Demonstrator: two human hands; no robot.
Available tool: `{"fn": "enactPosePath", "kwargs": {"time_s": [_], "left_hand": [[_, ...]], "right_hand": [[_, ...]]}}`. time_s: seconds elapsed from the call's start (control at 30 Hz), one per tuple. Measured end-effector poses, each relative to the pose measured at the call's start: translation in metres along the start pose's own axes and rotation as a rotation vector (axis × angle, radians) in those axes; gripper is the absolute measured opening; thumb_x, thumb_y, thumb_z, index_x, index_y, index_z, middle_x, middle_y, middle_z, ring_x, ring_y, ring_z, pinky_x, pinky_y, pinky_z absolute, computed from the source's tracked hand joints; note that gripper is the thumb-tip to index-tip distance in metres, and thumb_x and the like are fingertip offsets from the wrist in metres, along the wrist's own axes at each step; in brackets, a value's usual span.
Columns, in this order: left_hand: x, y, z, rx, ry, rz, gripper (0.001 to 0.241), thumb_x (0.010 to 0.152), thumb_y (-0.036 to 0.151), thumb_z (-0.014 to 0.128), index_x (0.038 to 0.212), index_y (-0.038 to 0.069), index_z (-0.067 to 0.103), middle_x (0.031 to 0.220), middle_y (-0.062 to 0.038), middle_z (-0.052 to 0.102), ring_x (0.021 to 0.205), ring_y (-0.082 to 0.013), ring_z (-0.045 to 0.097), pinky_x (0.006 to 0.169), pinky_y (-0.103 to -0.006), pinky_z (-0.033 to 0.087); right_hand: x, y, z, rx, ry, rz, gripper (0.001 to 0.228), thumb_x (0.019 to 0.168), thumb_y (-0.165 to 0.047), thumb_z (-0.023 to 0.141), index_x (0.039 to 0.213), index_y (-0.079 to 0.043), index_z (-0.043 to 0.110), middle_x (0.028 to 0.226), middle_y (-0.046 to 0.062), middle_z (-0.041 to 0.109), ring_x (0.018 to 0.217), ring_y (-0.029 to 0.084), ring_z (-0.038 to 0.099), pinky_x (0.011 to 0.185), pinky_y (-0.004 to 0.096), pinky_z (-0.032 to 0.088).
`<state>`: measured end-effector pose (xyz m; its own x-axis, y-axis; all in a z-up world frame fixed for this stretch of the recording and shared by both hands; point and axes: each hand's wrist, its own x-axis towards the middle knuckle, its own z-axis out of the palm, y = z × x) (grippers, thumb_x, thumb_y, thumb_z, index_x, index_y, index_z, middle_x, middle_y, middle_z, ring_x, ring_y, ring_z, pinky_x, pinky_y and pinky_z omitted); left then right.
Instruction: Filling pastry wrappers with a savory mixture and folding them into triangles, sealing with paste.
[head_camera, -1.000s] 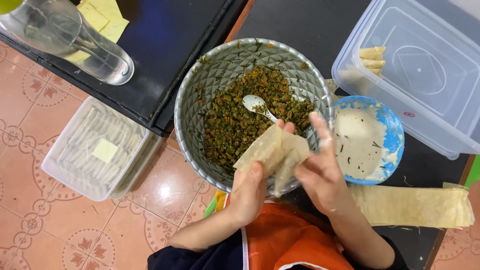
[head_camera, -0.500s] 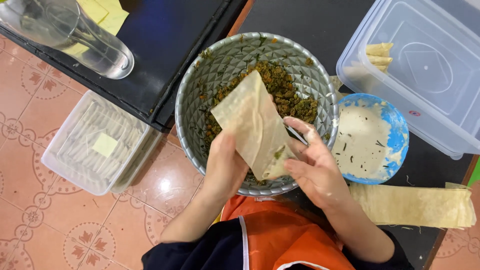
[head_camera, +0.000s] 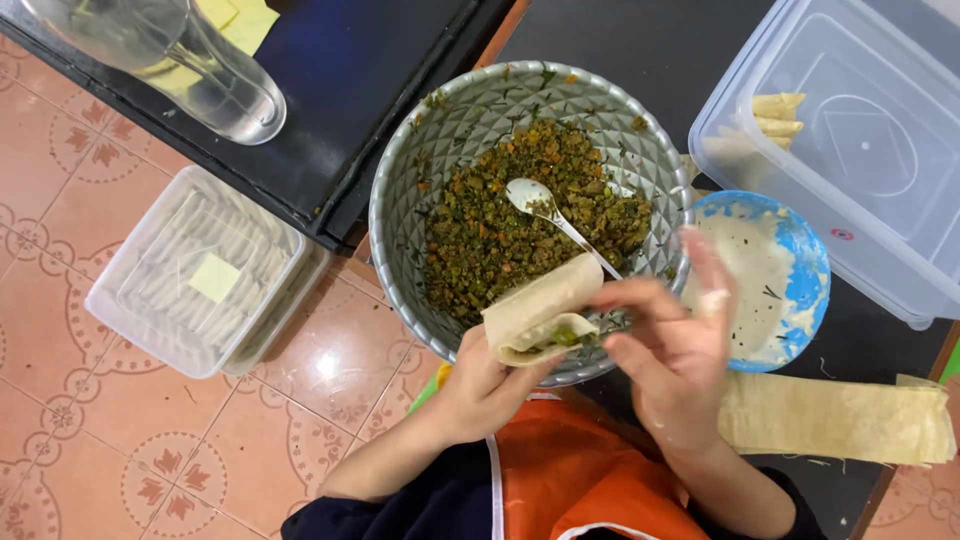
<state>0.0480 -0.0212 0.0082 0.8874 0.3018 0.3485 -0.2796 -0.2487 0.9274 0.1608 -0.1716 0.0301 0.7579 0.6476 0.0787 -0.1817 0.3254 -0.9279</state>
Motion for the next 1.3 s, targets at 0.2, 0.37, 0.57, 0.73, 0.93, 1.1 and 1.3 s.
{"fn": "enactPosePath", "kwargs": {"time_s": [0.2, 0.37, 0.57, 0.73, 0.93, 1.1, 1.3], "left_hand": [[0.002, 0.003, -0.003, 0.003, -0.162, -0.002, 0.038, 0.101, 0.019, 0.065, 0.134, 0.003, 0.055, 0.130, -0.011, 0.069, 0.123, -0.0305, 0.069, 0.112, -0.0415, 0.052], [-0.007, -0.012, 0.009, -0.001, -0.056, 0.073, 0.045, 0.101, 0.013, 0.068, 0.140, -0.001, 0.051, 0.138, -0.021, 0.063, 0.131, -0.0386, 0.065, 0.116, -0.0448, 0.054], [-0.002, -0.008, 0.008, -0.013, -0.087, 0.061, 0.041, 0.095, -0.006, 0.059, 0.135, -0.001, 0.054, 0.111, -0.013, 0.069, 0.095, -0.0292, 0.072, 0.088, -0.0379, 0.061], [-0.004, -0.015, 0.012, 0.022, -0.066, 0.059, 0.011, 0.092, -0.006, 0.058, 0.100, 0.001, 0.057, 0.081, -0.009, 0.054, 0.066, -0.0267, 0.052, 0.062, -0.0373, 0.046], [-0.005, -0.018, 0.013, 0.028, -0.045, 0.046, 0.015, 0.090, -0.010, 0.056, 0.102, -0.001, 0.056, 0.085, -0.010, 0.058, 0.070, -0.0268, 0.056, 0.064, -0.0368, 0.048], [-0.008, -0.018, 0.011, 0.011, -0.038, -0.032, 0.034, 0.097, 0.003, 0.066, 0.130, 0.000, 0.058, 0.127, -0.019, 0.069, 0.117, -0.0351, 0.072, 0.101, -0.0393, 0.057], [-0.002, -0.014, 0.005, -0.085, -0.090, -0.093, 0.041, 0.100, 0.018, 0.068, 0.136, 0.002, 0.056, 0.140, -0.016, 0.065, 0.129, -0.0294, 0.068, 0.110, -0.0374, 0.054]], "right_hand": [[0.005, -0.030, -0.006, -0.731, -0.142, -0.646, 0.090, 0.086, 0.005, 0.076, 0.155, -0.013, 0.022, 0.090, 0.014, 0.072, 0.089, 0.026, 0.064, 0.081, 0.030, 0.054], [0.016, -0.054, 0.012, -1.034, -0.482, -0.468, 0.016, 0.088, -0.004, 0.077, 0.103, -0.006, 0.076, 0.091, 0.009, 0.065, 0.076, 0.019, 0.062, 0.072, 0.029, 0.051], [0.018, -0.042, 0.012, -1.190, -0.525, -0.518, 0.023, 0.087, -0.019, 0.085, 0.104, -0.009, 0.073, 0.104, 0.005, 0.066, 0.088, 0.021, 0.067, 0.080, 0.036, 0.056], [0.022, -0.047, 0.022, -1.232, -0.614, -0.700, 0.005, 0.098, -0.003, 0.063, 0.102, -0.001, 0.061, 0.103, 0.015, 0.067, 0.085, 0.033, 0.064, 0.070, 0.045, 0.053], [0.024, -0.047, 0.020, -1.290, -0.637, -0.736, 0.021, 0.101, -0.001, 0.063, 0.120, 0.002, 0.054, 0.107, 0.021, 0.064, 0.086, 0.036, 0.066, 0.073, 0.048, 0.057], [0.025, -0.047, 0.015, -1.235, -0.491, -0.267, 0.005, 0.093, -0.006, 0.065, 0.096, -0.010, 0.063, 0.082, 0.004, 0.063, 0.072, 0.024, 0.061, 0.072, 0.035, 0.051], [0.028, -0.049, 0.010, -0.962, -0.248, -0.206, 0.069, 0.087, 0.004, 0.079, 0.140, 0.003, 0.035, 0.118, 0.012, 0.073, 0.085, 0.018, 0.077, 0.108, 0.038, 0.055]]}}
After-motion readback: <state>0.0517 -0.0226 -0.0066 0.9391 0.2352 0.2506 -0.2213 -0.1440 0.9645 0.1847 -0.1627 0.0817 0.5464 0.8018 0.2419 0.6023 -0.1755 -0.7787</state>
